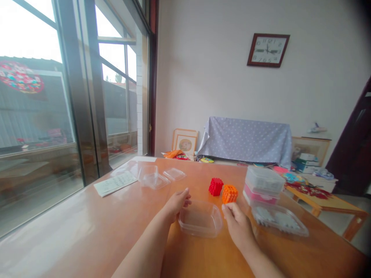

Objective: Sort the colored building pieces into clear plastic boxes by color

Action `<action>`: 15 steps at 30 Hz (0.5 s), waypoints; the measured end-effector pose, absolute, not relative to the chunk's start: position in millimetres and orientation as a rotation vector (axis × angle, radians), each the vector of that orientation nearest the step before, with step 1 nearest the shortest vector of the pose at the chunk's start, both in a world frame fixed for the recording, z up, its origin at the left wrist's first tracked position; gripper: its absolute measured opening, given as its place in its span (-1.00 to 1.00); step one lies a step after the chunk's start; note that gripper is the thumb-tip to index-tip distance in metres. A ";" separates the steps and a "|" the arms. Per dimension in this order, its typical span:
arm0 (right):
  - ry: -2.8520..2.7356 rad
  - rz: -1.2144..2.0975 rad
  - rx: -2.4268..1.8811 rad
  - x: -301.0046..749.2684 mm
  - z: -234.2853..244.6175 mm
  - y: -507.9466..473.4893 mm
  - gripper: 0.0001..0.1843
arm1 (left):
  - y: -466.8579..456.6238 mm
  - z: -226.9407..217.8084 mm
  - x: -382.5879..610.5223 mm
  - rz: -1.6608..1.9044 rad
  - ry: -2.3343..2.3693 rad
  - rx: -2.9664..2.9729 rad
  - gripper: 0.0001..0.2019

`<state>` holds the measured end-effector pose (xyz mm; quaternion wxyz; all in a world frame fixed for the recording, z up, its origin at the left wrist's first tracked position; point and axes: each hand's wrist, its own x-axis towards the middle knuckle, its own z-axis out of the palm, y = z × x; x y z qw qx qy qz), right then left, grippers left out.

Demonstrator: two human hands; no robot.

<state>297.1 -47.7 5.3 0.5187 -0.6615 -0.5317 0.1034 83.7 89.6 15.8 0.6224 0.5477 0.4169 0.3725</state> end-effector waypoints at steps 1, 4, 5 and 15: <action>-1.274 0.266 -1.614 299.6 2.2 -45.9 -0.56 | 88.5 15.0 86.1 0.865 0.972 1.266 -0.35; -1.277 0.360 -1.655 304.3 -6.4 -41.1 -0.55 | 82.7 15.2 93.2 0.880 1.000 1.308 -0.38; -1.281 0.386 -1.651 305.1 -8.5 -39.9 -0.56 | 80.2 16.4 95.3 0.878 1.002 1.326 -0.38; -1.209 0.405 -1.672 313.3 -13.5 -40.0 -0.56 | 68.5 36.7 97.2 0.815 1.050 1.308 -0.26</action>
